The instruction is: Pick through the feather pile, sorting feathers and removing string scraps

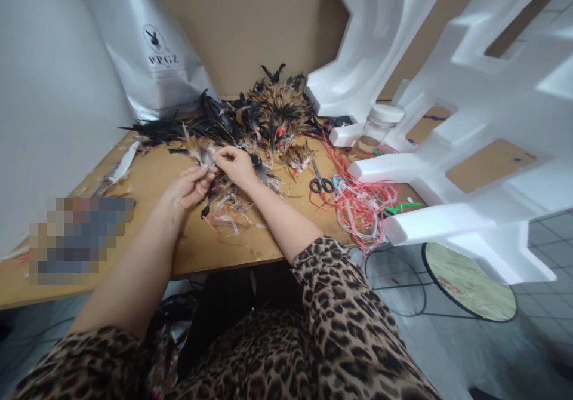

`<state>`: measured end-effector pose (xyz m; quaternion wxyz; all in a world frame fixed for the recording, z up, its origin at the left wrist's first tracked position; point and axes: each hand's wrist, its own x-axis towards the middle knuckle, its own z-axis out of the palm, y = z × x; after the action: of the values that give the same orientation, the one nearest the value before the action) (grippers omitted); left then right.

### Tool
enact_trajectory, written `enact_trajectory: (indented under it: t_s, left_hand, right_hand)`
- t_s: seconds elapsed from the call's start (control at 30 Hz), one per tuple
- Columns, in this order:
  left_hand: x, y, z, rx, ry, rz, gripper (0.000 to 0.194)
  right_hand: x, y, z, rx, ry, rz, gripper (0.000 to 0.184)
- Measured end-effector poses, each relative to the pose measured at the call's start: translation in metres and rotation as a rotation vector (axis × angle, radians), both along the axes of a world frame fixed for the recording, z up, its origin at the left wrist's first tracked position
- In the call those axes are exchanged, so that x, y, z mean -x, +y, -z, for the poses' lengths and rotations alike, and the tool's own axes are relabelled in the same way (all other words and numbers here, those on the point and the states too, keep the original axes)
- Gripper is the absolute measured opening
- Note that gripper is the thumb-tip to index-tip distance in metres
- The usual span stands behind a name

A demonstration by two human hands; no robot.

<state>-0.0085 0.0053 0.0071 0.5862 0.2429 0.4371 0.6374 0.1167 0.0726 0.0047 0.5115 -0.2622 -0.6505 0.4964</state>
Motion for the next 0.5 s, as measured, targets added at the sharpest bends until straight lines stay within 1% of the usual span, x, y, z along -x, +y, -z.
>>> enact_trajectory:
  t_s: [0.13, 0.3, 0.4, 0.5]
  left_hand:
    - [-0.001, -0.0005, -0.0004, 0.001, 0.005, 0.004, 0.01]
    - [0.0004, 0.0023, 0.0034, -0.007, 0.019, -0.019, 0.013]
    - [0.0011, 0.0035, 0.004, -0.025, 0.033, -0.046, 0.015]
    - [0.0015, 0.0032, 0.0036, -0.05, 0.06, -0.077, 0.014]
  right_hand:
    - [0.0023, -0.0036, 0.0016, -0.038, -0.02, 0.03, 0.02]
    - [0.0027, -0.0051, 0.0016, -0.056, -0.029, 0.037, 0.017]
    - [0.0032, -0.004, 0.0023, -0.025, 0.001, 0.012, 0.019]
    - [0.0037, -0.0037, 0.0028, 0.05, 0.005, -0.037, 0.024]
